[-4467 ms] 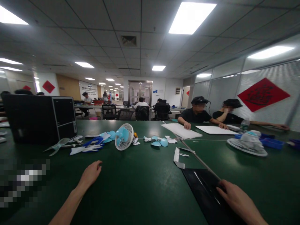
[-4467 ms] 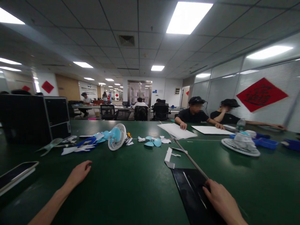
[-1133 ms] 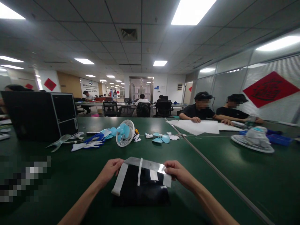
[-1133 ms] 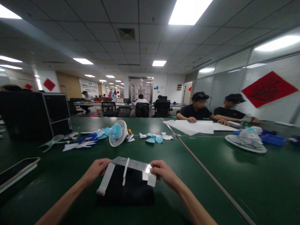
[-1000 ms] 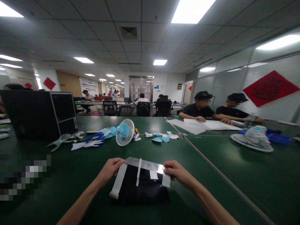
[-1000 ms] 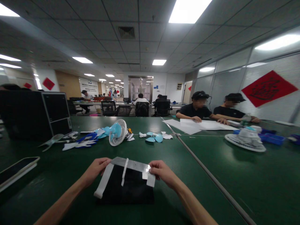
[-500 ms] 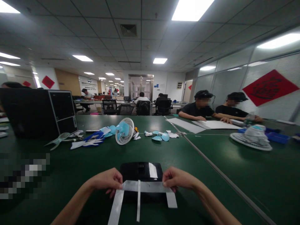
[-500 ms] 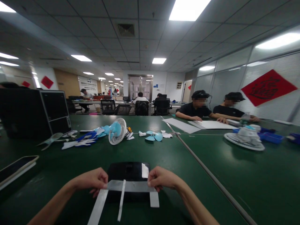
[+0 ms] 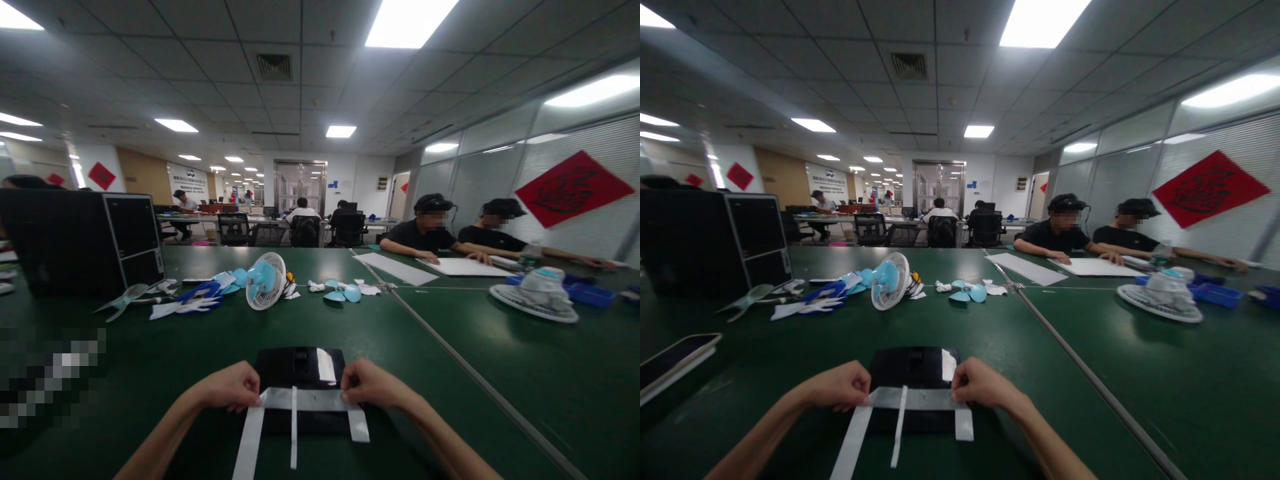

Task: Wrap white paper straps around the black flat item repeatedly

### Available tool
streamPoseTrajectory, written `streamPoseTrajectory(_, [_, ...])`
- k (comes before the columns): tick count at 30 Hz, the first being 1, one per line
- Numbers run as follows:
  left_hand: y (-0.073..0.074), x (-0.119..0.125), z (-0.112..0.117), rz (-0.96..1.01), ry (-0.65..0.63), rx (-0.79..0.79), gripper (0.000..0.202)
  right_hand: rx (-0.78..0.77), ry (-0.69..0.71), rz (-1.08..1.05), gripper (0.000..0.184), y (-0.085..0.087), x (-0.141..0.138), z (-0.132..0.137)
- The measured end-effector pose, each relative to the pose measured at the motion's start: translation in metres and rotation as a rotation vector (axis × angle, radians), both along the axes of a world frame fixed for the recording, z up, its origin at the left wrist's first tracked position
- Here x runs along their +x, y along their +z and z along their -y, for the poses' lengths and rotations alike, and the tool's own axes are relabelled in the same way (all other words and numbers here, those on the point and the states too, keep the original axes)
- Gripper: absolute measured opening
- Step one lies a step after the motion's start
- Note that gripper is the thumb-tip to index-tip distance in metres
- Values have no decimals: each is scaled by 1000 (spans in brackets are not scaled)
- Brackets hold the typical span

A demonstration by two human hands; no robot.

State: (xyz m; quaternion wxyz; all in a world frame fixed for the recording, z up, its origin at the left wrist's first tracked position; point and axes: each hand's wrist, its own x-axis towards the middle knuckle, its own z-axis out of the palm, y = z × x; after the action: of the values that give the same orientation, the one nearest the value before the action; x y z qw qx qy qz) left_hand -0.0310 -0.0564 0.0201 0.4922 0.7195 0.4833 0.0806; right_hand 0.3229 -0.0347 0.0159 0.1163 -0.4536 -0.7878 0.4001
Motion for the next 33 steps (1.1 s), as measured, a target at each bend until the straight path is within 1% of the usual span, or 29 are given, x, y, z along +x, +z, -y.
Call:
streamPoseTrajectory(3, [1, 1, 1, -15, 15, 12, 30, 65, 3, 27, 15, 3, -1, 2])
streamPoseTrajectory(10, [4, 4, 3, -69, 41, 45, 26, 93, -7, 81, 13, 12, -5, 9])
streamPoseTrajectory(14, [5, 5, 4, -86, 26, 108, 23, 102, -8, 91, 13, 15, -6, 12])
streamPoseTrajectory(21, [1, 6, 2, -184, 11, 153, 25, 193, -11, 175, 13, 18, -10, 16])
streamPoseTrajectory(24, [1, 5, 3, -203, 8, 168, 25, 196, 1, 187, 15, 21, -11, 18])
streamPoseTrajectory(26, [5, 7, 6, -207, 14, 182, 25, 183, -5, 182, 17, 23, -11, 19])
streamPoseTrajectory(28, [10, 13, 13, -207, 0, 235, 24, 178, -4, 173, 18, 24, -12, 20])
streamPoseTrajectory(30, [16, 22, 23, -201, -59, 341, 20, 184, 18, 164, 16, 23, -13, 20])
streamPoseTrajectory(31, [19, 28, 27, -184, -90, 409, 22, 185, 33, 158, 15, 22, -14, 20])
streamPoseTrajectory(33, [22, 40, 35, -163, -165, 479, 33, 182, 51, 147, 14, 20, -14, 20])
